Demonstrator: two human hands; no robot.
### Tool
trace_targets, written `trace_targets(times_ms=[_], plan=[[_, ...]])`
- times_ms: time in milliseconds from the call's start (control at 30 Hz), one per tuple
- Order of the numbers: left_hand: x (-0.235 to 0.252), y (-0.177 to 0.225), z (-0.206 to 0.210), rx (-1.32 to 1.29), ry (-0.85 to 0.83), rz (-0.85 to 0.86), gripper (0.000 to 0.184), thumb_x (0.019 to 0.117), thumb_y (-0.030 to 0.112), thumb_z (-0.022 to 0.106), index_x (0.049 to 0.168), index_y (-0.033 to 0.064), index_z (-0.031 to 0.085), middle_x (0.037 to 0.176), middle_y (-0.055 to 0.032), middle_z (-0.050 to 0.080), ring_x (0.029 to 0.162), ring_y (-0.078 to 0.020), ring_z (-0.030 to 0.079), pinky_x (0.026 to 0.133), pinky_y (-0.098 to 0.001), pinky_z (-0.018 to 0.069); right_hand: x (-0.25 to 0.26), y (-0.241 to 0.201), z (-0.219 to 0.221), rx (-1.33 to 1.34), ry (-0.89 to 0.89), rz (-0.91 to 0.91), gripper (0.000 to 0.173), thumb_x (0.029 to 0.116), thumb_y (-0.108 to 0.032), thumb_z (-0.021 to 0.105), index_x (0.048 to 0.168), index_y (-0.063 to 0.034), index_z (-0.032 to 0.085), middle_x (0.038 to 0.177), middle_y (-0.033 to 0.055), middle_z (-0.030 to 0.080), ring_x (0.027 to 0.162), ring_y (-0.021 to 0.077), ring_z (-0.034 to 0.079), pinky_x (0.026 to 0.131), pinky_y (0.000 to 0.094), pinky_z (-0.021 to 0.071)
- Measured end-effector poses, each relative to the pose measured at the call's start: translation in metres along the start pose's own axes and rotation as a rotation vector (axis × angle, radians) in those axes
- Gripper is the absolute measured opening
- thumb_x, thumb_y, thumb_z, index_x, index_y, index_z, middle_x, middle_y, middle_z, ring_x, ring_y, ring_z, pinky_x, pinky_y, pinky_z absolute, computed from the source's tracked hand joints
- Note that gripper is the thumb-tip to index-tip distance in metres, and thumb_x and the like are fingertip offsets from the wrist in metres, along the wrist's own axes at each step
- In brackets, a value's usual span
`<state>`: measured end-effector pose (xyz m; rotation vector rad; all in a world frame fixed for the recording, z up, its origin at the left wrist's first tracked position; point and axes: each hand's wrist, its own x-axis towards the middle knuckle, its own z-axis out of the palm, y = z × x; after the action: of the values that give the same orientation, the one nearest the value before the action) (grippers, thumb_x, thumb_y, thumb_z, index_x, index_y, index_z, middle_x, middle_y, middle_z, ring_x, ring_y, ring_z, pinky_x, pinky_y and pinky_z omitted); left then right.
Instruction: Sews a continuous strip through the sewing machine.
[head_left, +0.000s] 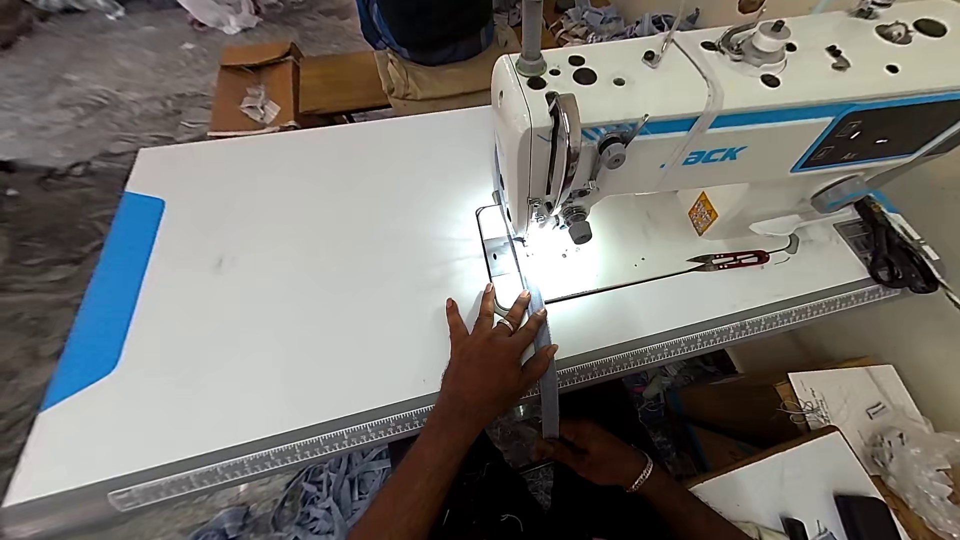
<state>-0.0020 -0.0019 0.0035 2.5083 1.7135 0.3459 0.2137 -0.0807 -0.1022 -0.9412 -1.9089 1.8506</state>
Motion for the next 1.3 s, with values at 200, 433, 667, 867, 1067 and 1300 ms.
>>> trace_targets(times_ms=[200, 433, 667, 867, 1067, 1300], plan=[[0.0003, 0.0, 0.0002, -0.007, 0.004, -0.004, 0.059, 0.1031, 0.064, 0.035, 0.148, 0.0322, 0.058, 0.162, 0.0041, 0.043, 0.156, -0.0408, 0.022, 0.114, -0.0818, 0.0085, 0.0002, 0.0002, -0.0003, -0.014, -0.016, -0.006, 0.034, 0.1091, -0.033, 0.05, 0.112, -0.0062, 0.071, 0.101, 0.002, 0.071, 0.088, 0.005, 0.065, 0.084, 0.0258, 0.0534], [-0.0001, -0.0001, 0.0004, -0.008, 0.01, 0.0, 0.059, 0.103, 0.064, 0.036, 0.147, 0.0319, 0.059, 0.162, 0.0028, 0.044, 0.156, -0.0408, 0.022, 0.114, -0.0818, 0.0081, 0.0001, -0.0006, -0.0002, -0.015, -0.018, -0.001, 0.033, 0.109, -0.031, 0.05, 0.112, -0.0051, 0.071, 0.103, 0.0028, 0.072, 0.092, 0.0054, 0.066, 0.088, 0.0265, 0.0541], [-0.0004, 0.0002, 0.0009, -0.009, 0.025, -0.001, 0.058, 0.1031, 0.063, 0.036, 0.146, 0.0321, 0.06, 0.162, 0.0035, 0.044, 0.156, -0.04, 0.022, 0.114, -0.0812, 0.0089, 0.0003, 0.0012, 0.0003, -0.011, -0.024, -0.009, 0.034, 0.1088, -0.033, 0.051, 0.111, -0.0058, 0.071, 0.102, 0.0023, 0.072, 0.089, 0.0052, 0.065, 0.085, 0.0259, 0.0539], [-0.0003, 0.0009, 0.0002, -0.007, 0.014, -0.003, 0.059, 0.1034, 0.063, 0.036, 0.147, 0.0318, 0.059, 0.162, 0.0036, 0.043, 0.156, -0.0393, 0.022, 0.114, -0.0809, 0.0085, -0.0002, -0.0004, 0.0, -0.014, -0.023, 0.007, 0.035, 0.1084, -0.035, 0.051, 0.112, -0.0055, 0.07, 0.102, 0.0029, 0.072, 0.09, 0.0056, 0.066, 0.085, 0.026, 0.054], [0.0003, 0.001, -0.0005, 0.006, 0.003, 0.0, 0.059, 0.1037, 0.063, 0.034, 0.148, 0.0321, 0.058, 0.162, 0.0036, 0.043, 0.156, -0.0407, 0.022, 0.114, -0.0814, 0.0089, -0.0002, 0.0008, 0.0001, -0.021, -0.016, 0.003, 0.034, 0.1084, -0.035, 0.051, 0.11, -0.0064, 0.071, 0.1, 0.0019, 0.072, 0.086, 0.0057, 0.065, 0.082, 0.0267, 0.0542], [-0.0001, 0.0007, -0.0005, -0.008, 0.008, 0.0, 0.06, 0.1033, 0.064, 0.035, 0.147, 0.0319, 0.059, 0.162, 0.0037, 0.044, 0.156, -0.0407, 0.022, 0.114, -0.0815, 0.0083, -0.0004, 0.0009, 0.0004, -0.024, -0.002, 0.019, 0.033, 0.1083, -0.033, 0.051, 0.109, -0.0066, 0.071, 0.1, 0.0019, 0.072, 0.088, 0.0058, 0.066, 0.084, 0.0273, 0.0546]])
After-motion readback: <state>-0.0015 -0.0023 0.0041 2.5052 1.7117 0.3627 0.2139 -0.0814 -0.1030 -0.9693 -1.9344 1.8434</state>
